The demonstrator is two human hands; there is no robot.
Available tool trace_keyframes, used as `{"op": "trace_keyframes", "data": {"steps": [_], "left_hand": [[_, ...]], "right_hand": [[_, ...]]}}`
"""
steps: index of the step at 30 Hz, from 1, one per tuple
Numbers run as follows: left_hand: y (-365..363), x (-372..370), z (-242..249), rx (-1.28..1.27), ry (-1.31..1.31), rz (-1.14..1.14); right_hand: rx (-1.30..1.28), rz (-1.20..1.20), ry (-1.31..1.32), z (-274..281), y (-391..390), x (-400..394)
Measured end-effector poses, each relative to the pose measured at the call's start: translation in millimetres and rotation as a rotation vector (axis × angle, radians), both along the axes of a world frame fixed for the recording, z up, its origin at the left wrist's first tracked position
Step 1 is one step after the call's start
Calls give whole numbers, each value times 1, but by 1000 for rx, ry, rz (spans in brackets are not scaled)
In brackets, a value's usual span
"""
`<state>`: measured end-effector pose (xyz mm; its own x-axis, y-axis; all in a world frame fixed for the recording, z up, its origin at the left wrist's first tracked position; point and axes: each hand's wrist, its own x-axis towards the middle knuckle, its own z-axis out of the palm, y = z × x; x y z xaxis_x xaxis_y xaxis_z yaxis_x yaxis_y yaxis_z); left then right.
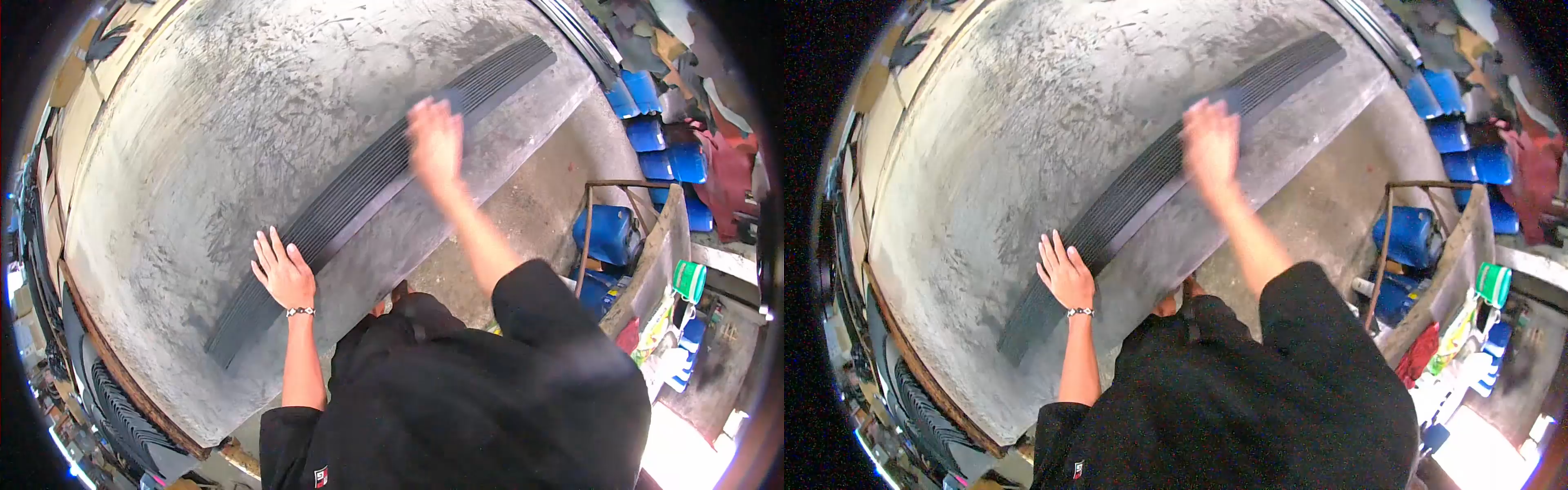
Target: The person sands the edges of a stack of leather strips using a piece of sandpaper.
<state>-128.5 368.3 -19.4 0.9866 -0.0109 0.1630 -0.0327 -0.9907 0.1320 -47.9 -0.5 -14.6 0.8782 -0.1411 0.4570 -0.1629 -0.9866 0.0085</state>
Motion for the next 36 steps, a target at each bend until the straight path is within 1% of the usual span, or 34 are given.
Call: {"op": "trace_keyframes", "data": {"steps": [1, 2, 3, 4, 5, 7, 8, 9, 10, 11, 13, 15, 16, 17, 19, 20, 21, 22, 23, 24, 25, 26, 27, 28, 29, 30, 31, 32, 33, 35, 36], "left_hand": [[0, -2, 0, -4, 6, -3], [1, -3, -1, 3, 0, -10], [4, -4, 0, 19, 15, -7], [5, -6, 1, 28, 30, -10], [1, -2, 1, 25, 29, -4], [2, -2, -2, 21, -7, -16], [-1, -1, -1, 22, 2, -8], [-1, -3, 1, 31, 18, -5], [2, -7, 1, 28, 25, -10], [1, -6, 1, 23, 20, -11], [1, -3, 4, 30, 24, -14], [-1, -2, 4, 37, 30, -7], [-1, -2, 3, 32, 49, -3], [0, -2, 3, 32, 52, -2], [0, -2, 5, 38, 88, 2], [2, -3, 3, 51, 95, -2], [2, -1, 1, 61, 93, -1], [-1, -1, 5, 45, 96, 9], [4, -1, -1, 4, 97, 20], [-6, 2, -1, 42, 138, 85], [-13, 5, 4, 90, 177, 144], [-30, 13, 2, 116, 143, 144], [-59, 25, -1, 138, 109, 146], [-110, 42, 15, 103, 122, 105], [-154, 56, 19, 67, 114, 17], [-196, 69, 20, 73, 99, -66], [-234, 82, 25, 75, 118, -123], [-264, 91, 19, 69, 106, -109], [-282, 94, 14, 65, 96, -100], [-284, 94, 12, 57, 116, -63], [-276, 94, 5, 45, 92, -92]], "right_hand": [[137, 154, 123, 21, 53, -26], [216, 330, 99, 5, 91, -58], [357, 532, 138, -8, 113, -87], [454, 619, 191, -1, 109, -99], [369, 580, 224, 7, 81, -91], [203, 525, 288, 17, -13, -49], [90, 357, 244, 18, -65, -23], [131, 136, 179, 14, -112, 3], [217, -11, 108, 8, -157, 24], [185, -133, -109, -43, -207, 48], [-27, -303, 38, -25, -162, 54], [-33, -77, 20, 2, -46, 30], [28, 101, 272, 23, 10, 12], [174, 405, 176, -4, 49, -25], [349, 765, 180, -18, 56, -61], [367, 670, 172, -11, 19, -50], [379, 583, 157, 2, -40, -24], [277, 431, 165, 5, -103, 8], [180, 238, 170, 14, -173, 47], [65, 77, 24, -8, -245, 80], [-7, -92, 179, 1, -309, 113], [83, -166, 196, 1, -364, 131], [98, -263, -104, -28, -394, 148], [70, -304, -34, -27, -380, 151], [34, -342, 28, -14, -345, 152], [13, -216, 33, 2, -290, 134], [129, -66, 40, 7, -228, 111], [234, 137, 173, 16, -173, 83], [502, 425, 203, 11, -133, 44], [590, 740, 241, -10, -129, 3], [419, 623, 256, 12, -172, 20]]}}
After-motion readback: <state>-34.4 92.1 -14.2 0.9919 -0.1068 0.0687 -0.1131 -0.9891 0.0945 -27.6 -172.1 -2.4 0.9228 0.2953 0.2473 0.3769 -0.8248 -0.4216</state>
